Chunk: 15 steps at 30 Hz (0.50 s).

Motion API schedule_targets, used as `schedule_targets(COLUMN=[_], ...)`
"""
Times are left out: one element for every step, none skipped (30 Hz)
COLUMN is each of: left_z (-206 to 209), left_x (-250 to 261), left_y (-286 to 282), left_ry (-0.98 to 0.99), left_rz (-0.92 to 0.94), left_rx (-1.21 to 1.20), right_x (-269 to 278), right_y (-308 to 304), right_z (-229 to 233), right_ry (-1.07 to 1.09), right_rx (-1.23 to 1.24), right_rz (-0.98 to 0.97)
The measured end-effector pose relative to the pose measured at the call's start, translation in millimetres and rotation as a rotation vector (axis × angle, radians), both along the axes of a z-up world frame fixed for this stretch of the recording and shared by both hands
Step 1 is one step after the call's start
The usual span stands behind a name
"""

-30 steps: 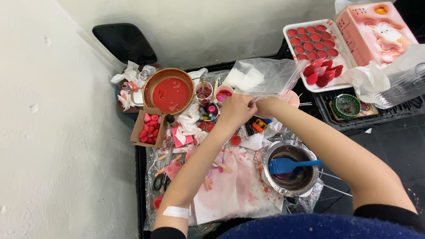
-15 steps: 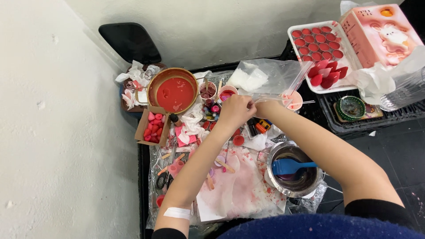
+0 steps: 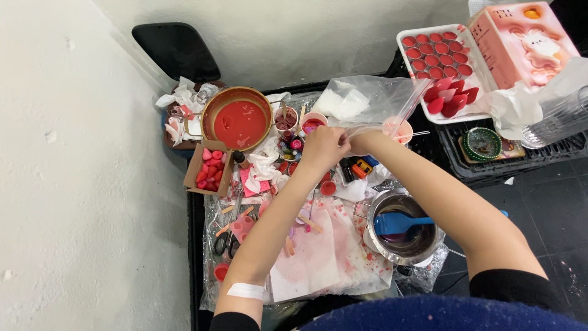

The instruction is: Mixing color pigments and fragrance oils into melted candle wax.

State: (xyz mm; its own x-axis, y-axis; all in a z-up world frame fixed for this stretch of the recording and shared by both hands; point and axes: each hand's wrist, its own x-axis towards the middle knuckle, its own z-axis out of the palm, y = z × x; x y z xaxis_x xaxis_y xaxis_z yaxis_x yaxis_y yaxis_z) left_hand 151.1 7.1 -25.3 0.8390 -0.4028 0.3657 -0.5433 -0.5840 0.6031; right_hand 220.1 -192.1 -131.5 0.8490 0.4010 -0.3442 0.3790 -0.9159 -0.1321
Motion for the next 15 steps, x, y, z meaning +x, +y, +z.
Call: schedule_targets(left_z=[-1,-2,-3,-3,-4,-4,-6,-8,-9,-10,-11,-13,-15,-17,-19], left_x=[0,1,1,0,-1,-2,-2,-2,-1,0,1,0,0,0,0], left_y=[1,2,2,4,5,6,6,6,6,5,4,4,3,3,2], left_ry=[-0.001,0.010,0.021,0.023,0.004,-0.015,-0.013,-0.034,-0.054,-0.057,-0.054,-0.048,-0.047,-0.078,-0.110], left_rz=[0.001,0.000,-0.002,-0.003,0.007,0.017,0.016,0.036,0.055,0.055,0.057,0.059,0.057,0.064,0.072], left_rx=[0.001,-0.007,-0.014,-0.013,-0.021,-0.031,-0.032,-0.013,0.005,0.003,-0.001,-0.003,-0.003,-0.001,0.001], right_x=[-2,-4,-6,1,7,14,10,8,6,-2,-10,-20,-33,-45,-58], right_y=[4,7,10,2,-6,-15,-16,-16,-17,-18,-18,-18,-13,-8,-3], right_z=[6,13,19,-1,-21,-41,-41,-40,-39,-27,-15,-5,15,36,57], right_ry=[-0.001,0.038,0.078,0.080,0.048,0.015,0.017,0.027,0.037,0.034,-0.002,-0.035,-0.034,-0.142,-0.250], right_rx=[0.001,-0.012,-0.024,-0.023,-0.052,-0.083,-0.084,-0.126,-0.168,-0.170,-0.199,-0.227,-0.227,-0.146,-0.065], right_rz=[0.001,-0.062,-0.125,-0.126,-0.071,-0.017,-0.017,-0.007,0.002,0.002,-0.031,-0.065,-0.067,-0.066,-0.064])
